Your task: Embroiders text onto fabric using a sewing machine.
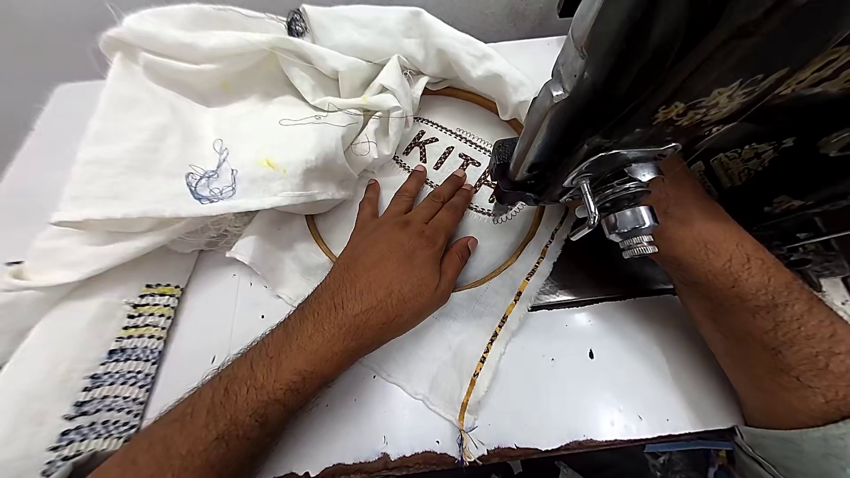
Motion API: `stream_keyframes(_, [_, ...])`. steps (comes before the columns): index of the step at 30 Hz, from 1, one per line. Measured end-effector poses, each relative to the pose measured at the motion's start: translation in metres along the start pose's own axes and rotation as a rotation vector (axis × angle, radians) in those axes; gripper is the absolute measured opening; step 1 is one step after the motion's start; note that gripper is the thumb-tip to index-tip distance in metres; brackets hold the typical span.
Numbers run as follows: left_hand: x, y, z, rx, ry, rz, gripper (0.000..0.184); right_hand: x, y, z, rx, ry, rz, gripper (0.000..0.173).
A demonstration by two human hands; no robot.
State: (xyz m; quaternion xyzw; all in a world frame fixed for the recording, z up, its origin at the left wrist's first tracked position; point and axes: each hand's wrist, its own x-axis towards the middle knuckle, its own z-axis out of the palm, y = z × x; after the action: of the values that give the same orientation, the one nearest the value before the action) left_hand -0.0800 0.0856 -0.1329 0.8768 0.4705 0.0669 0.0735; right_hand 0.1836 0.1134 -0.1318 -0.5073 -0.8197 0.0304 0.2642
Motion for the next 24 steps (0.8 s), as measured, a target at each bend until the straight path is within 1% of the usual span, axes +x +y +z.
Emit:
stream_keyframes(1, [0.000,0.000,0.000,-0.004,0.002,-0.002,0.060,0.005,-0.028,-0.018,0.017,-0.088,0.166,0.021])
stream_keyframes(2, [0.001,0.000,0.001,-0.007,0.008,-0.003,0.060,0.008,-0.041,-0.021,0.011,-0.078,0.238,0.022])
stream_keyframes(3, [0.001,0.000,0.001,-0.012,0.013,-0.004,0.060,0.008,-0.044,-0.021,-0.009,-0.071,0.252,0.023])
stream_keyframes(7, [0.003,0.002,0.002,-0.018,0.025,-0.006,0.059,0.005,-0.041,-0.020,-0.046,-0.040,0.177,0.022])
stream_keyframes(9, [0.003,0.002,0.002,-0.021,0.022,-0.006,0.059,0.006,-0.038,-0.022,-0.064,-0.108,0.184,0.022])
stream_keyframes(10, [0.004,0.002,0.002,-0.020,0.016,-0.006,0.059,0.007,-0.027,-0.018,-0.099,-0.153,0.147,0.024])
stream_keyframes(11, [0.004,0.002,0.002,-0.015,0.016,-0.004,0.059,0.005,0.002,0.004,-0.153,-0.090,0.049,0.027])
stream_keyframes(12, [0.003,0.002,0.003,-0.006,0.020,-0.002,0.059,0.006,0.059,0.065,-0.192,0.370,-0.181,0.030])
stream_keyframes(13, [0.003,0.002,0.003,0.002,0.023,0.002,0.059,0.009,0.090,0.088,-0.191,0.407,-0.213,0.031])
stream_keyframes(14, [0.003,0.002,0.003,0.006,0.020,0.005,0.059,0.008,0.104,0.094,-0.178,0.320,-0.176,0.031])
stream_keyframes(16, [0.002,0.002,0.002,0.007,0.011,0.006,0.059,0.007,0.109,0.091,-0.144,0.162,-0.080,0.028])
stream_keyframes(17, [0.001,0.002,0.002,0.008,0.009,0.007,0.059,0.006,0.108,0.089,-0.127,0.129,-0.051,0.027])
stream_keyframes(19, [0.001,0.002,0.002,0.006,0.008,0.010,0.059,0.007,0.108,0.090,-0.131,0.124,-0.029,0.029])
stream_keyframes(21, [0.002,0.002,0.003,-0.001,0.017,0.012,0.058,0.008,0.110,0.094,-0.176,0.159,-0.057,0.032])
stream_keyframes(23, [0.003,0.002,0.004,-0.003,0.025,0.007,0.058,0.009,0.105,0.097,-0.231,0.346,-0.165,0.035])
stream_keyframes(24, [0.004,0.002,0.004,-0.007,0.029,0.005,0.059,0.010,0.090,0.089,-0.252,0.451,-0.219,0.037])
